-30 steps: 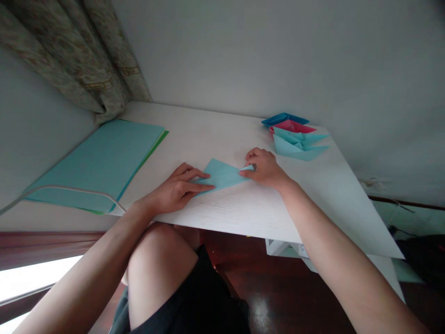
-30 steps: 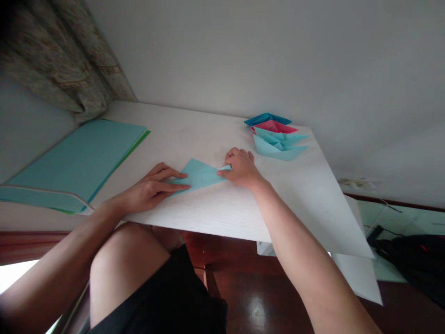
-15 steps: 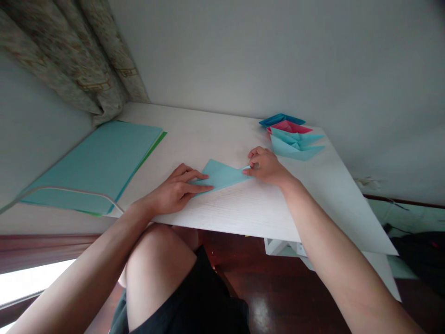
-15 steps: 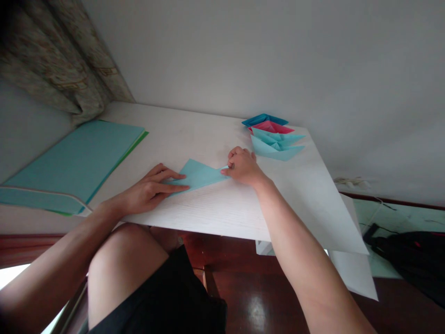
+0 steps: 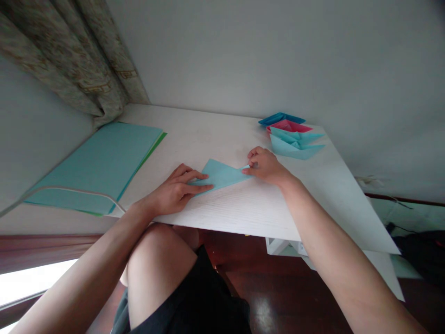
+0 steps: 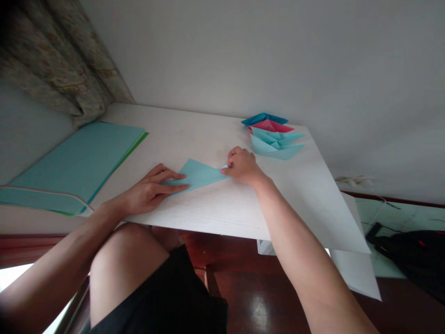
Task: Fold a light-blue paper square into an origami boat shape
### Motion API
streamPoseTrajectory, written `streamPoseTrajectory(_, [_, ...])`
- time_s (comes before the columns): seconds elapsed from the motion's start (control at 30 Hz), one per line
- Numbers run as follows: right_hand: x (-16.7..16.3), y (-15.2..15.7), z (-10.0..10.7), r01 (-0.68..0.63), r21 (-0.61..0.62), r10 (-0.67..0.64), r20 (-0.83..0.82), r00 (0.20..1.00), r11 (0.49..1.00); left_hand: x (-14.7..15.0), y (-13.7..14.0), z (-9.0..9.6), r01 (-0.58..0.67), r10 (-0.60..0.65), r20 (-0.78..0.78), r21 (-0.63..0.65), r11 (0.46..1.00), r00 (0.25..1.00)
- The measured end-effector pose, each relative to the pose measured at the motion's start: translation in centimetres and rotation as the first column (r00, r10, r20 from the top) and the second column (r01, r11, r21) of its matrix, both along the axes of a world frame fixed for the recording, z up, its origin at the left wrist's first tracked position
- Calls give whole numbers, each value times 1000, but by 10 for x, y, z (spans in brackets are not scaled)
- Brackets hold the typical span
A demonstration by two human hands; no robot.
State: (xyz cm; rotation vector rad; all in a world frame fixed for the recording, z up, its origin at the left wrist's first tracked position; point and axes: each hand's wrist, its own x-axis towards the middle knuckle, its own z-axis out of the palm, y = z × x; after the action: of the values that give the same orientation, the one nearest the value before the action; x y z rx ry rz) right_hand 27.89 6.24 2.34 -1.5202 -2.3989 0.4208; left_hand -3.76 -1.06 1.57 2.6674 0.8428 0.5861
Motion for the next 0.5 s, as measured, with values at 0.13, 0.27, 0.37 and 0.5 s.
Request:
streamPoseTrajectory(0.13, [1,1,0,-17,-26,17,10,1000,1000,0,0,1,4,-4,-28,14,1000,1000])
streamPoseTrajectory(0.27, [1,2,2,-34,-40,35,9,999,999,-1,0,2,18,-17,-46,28,999,999])
streamPoseTrajectory(0.37, [1,3,4,-38,-43,39,27,999,998,-2,-1,1,27,-25,-55,27,999,998])
streamPoseTrajectory(0.5, [0,4,4,-35,-45,38,57,998,998,-2,-1,1,20,-18,-52,36,999,998])
